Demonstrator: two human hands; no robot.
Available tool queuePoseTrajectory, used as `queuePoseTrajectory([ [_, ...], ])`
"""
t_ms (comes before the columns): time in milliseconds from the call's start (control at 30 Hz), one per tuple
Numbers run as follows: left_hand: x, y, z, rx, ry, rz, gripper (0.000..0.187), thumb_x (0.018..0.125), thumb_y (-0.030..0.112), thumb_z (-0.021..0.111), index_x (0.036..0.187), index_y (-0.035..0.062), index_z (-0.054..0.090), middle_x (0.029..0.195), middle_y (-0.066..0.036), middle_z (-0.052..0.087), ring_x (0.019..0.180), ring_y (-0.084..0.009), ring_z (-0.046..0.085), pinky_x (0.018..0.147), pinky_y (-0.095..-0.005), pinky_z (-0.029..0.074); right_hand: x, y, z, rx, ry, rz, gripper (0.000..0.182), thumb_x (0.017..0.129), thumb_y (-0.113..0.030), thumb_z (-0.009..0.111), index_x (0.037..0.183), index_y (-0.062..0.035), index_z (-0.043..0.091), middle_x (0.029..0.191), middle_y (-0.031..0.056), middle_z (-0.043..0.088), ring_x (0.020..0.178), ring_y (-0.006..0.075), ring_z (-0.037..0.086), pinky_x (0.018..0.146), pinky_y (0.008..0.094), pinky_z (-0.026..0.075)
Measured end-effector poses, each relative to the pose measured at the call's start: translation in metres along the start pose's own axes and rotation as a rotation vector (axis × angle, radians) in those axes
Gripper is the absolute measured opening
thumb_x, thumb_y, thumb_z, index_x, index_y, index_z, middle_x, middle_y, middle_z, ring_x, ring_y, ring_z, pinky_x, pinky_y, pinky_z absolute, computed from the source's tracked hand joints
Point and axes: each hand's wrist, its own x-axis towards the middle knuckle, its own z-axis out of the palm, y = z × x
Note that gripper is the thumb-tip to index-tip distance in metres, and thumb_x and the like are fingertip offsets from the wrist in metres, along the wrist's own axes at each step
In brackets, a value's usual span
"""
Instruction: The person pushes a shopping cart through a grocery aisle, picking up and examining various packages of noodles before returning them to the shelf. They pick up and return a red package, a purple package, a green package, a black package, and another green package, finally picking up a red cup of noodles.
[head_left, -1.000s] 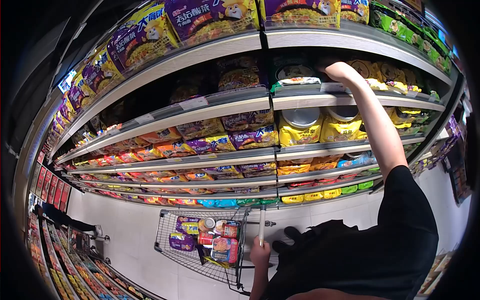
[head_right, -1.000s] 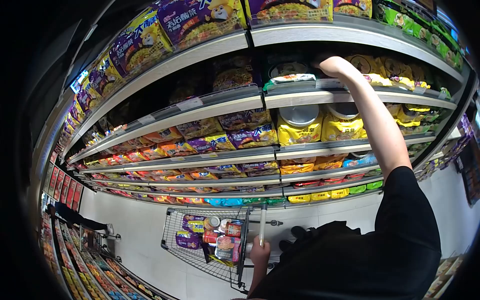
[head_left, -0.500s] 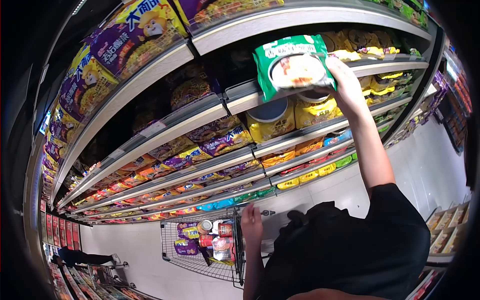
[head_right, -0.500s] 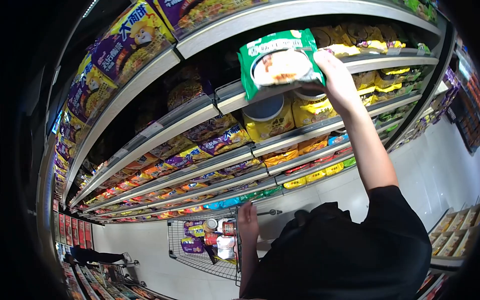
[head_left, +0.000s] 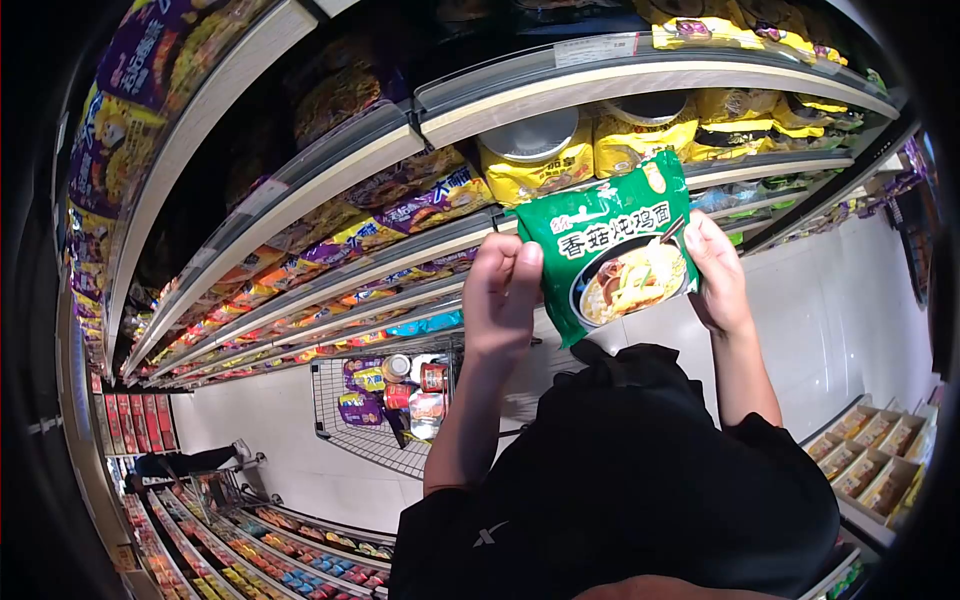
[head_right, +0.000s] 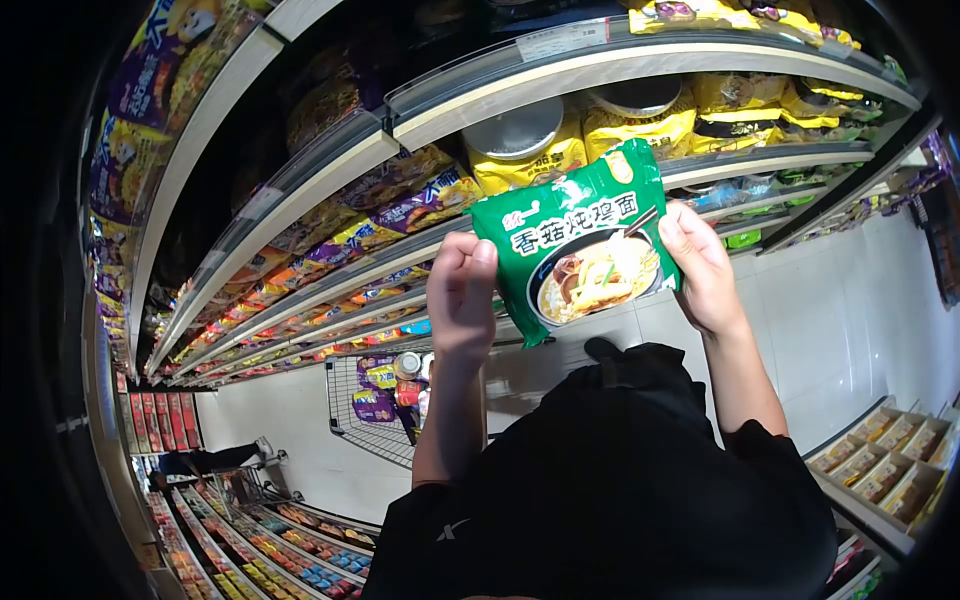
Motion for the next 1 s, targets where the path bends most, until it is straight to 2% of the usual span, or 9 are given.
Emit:
queuePoseTrajectory([
  [333,-0.006,-0.015,-0.014,-0.16,0.128,0.06,0.027,0.115,0.028,0.056,0.101,0.0046,0.06,0.102,-0.001,0.055,0.085,-0.0074,0.054,0.075,-0.0244,0.046,0.014,0.005,0.009,-0.046,-0.035,-0.016,0.022,0.116,-0.024,0.051,0.114,-0.0041,0.062,0.111,0.0012,0.067,0.103,0.0058,0.058,0.094,0.0246,0.046],
  [433,-0.013,-0.006,-0.023,-0.036,0.106,0.208,0.026,0.115,0.028,0.053,0.111,0.0035,0.059,0.096,-0.004,0.059,0.081,-0.0114,0.058,0.074,-0.0276,0.05,0.028,-0.009,0.019,-0.092,-0.081,-0.086,0.021,0.116,-0.022,0.051,0.113,-0.0045,0.062,0.11,0.0003,0.067,0.103,0.0052,0.057,0.094,0.0244,0.045],
  [533,-0.021,-0.003,-0.035,-0.182,0.029,0.174,0.032,0.117,0.033,0.047,0.115,0.0025,0.057,0.093,-0.007,0.062,0.079,-0.0127,0.058,0.076,-0.0299,0.051,0.05,-0.03,0.035,-0.114,-0.064,-0.114,0.021,0.116,-0.021,0.052,0.113,-0.0041,0.063,0.11,-0.0005,0.067,0.105,0.0049,0.056,0.097,0.0245,0.044],
  [567,-0.026,-0.006,-0.039,-0.179,0.029,0.19,0.032,0.117,0.033,0.047,0.115,0.0025,0.057,0.093,-0.007,0.062,0.079,-0.0127,0.058,0.076,-0.0299,0.051,0.061,-0.041,0.043,-0.118,-0.032,-0.137,0.023,0.117,-0.023,0.051,0.114,-0.0032,0.062,0.108,0.0017,0.069,0.1,0.0063,0.063,0.09,0.0256,0.052],
  [700,-0.054,-0.064,-0.067,-0.015,0.089,0.123,0.03,0.118,0.03,0.047,0.116,0.0023,0.059,0.09,-0.006,0.064,0.079,-0.0134,0.059,0.075,-0.0289,0.05,0.115,-0.086,0.064,-0.01,-0.041,-0.164,0.032,0.117,-0.029,0.048,0.122,-0.0016,0.063,0.109,0.0087,0.074,0.085,0.0123,0.074,0.065,0.0301,0.065],
  [767,-0.08,-0.111,-0.089,0.18,0.194,-0.176,0.021,0.114,0.023,0.056,0.114,0.0029,0.062,0.089,-0.008,0.063,0.078,-0.0138,0.06,0.076,-0.0296,0.051,0.146,-0.095,0.069,-0.028,0.022,-0.177,0.03,0.116,-0.031,0.05,0.123,-0.0052,0.064,0.111,0.006,0.073,0.093,0.0112,0.073,0.072,0.0313,0.066],
  [900,-0.153,-0.203,-0.14,0.711,0.277,-0.228,0.017,0.107,0.016,0.064,0.116,0.0015,0.065,0.093,-0.014,0.066,0.084,-0.0231,0.064,0.081,-0.0387,0.053,0.209,-0.101,0.078,-0.146,0.015,-0.251,0.028,0.117,-0.03,0.05,0.114,-0.0065,0.063,0.104,0.0033,0.069,0.094,0.0107,0.072,0.077,0.0326,0.068],
  [967,-0.205,-0.256,-0.163,1.06,0.351,-0.105,0.037,0.099,0.022,0.073,0.127,-0.0002,0.063,0.105,-0.02,0.069,0.098,-0.0367,0.067,0.087,-0.0506,0.054,0.236,-0.099,0.078,-0.201,0.109,-0.229,0.022,0.113,-0.02,0.052,0.108,0.0004,0.06,0.1,0.0077,0.065,0.097,0.0157,0.072,0.078,0.0358,0.069],
  [1000,-0.224,-0.261,-0.162,1.056,0.36,-0.109,0.037,0.099,0.022,0.073,0.127,-0.0002,0.063,0.105,-0.02,0.069,0.098,-0.0367,0.067,0.087,-0.0506,0.054,0.25,-0.098,0.078,-0.207,0.174,-0.199,0.021,0.111,-0.016,0.051,0.111,0.0027,0.06,0.102,0.01,0.066,0.095,0.0174,0.073,0.079,0.0362,0.069],
])
